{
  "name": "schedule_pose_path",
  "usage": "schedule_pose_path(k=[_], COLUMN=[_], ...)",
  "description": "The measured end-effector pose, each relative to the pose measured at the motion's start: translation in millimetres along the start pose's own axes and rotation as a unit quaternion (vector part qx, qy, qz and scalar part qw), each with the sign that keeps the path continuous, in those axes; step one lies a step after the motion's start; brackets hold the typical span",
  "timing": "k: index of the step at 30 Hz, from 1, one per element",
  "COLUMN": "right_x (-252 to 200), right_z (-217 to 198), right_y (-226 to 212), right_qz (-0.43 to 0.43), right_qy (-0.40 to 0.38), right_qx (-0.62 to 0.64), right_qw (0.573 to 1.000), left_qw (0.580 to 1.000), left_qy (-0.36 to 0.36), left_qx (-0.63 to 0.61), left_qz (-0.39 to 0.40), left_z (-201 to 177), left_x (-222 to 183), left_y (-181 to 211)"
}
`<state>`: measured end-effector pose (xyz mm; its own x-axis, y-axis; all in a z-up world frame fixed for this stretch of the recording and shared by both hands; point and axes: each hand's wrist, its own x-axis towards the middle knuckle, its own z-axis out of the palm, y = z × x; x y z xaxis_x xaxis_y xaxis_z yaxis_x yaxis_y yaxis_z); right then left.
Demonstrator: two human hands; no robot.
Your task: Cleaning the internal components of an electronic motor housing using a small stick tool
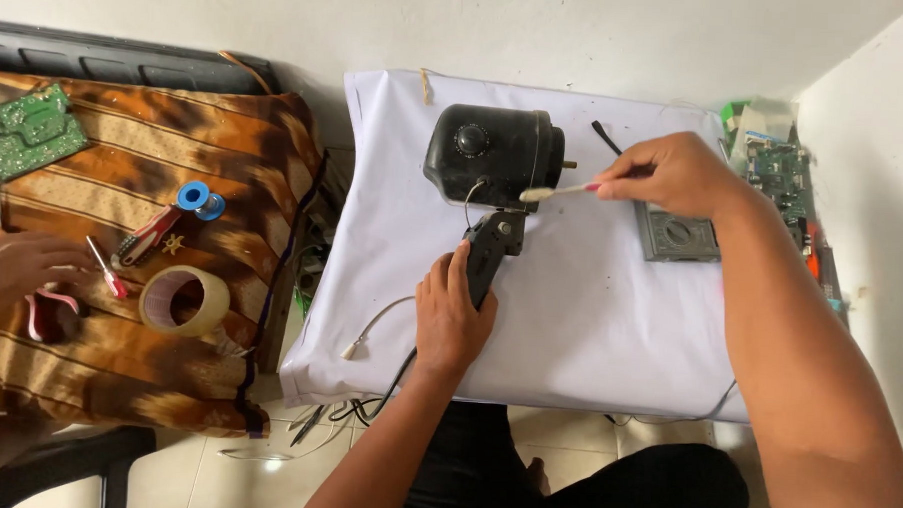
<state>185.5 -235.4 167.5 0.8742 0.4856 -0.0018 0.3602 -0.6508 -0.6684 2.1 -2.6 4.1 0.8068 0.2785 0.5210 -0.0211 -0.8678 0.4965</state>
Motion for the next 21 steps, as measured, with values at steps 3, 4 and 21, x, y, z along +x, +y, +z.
schedule_pose_path(k=[3, 4, 21], right_x=[5, 7, -3], right_z=[6, 4, 76], right_y=[-2, 6, -12], right_qz=[-0.046, -0.043, -0.15], right_qy=[0.069, 0.069, 0.097], right_qx=[-0.045, -0.044, -0.213], right_qw=[0.996, 0.996, 0.96], left_qw=[1.0, 1.0, 1.0], left_qy=[-0.004, -0.007, 0.008], left_qx=[-0.002, -0.002, 0.006], left_qz=[-0.002, -0.001, 0.0], left_z=[1, 1, 4], left_x=[1, -3, -2], left_y=[-2, 0, -2])
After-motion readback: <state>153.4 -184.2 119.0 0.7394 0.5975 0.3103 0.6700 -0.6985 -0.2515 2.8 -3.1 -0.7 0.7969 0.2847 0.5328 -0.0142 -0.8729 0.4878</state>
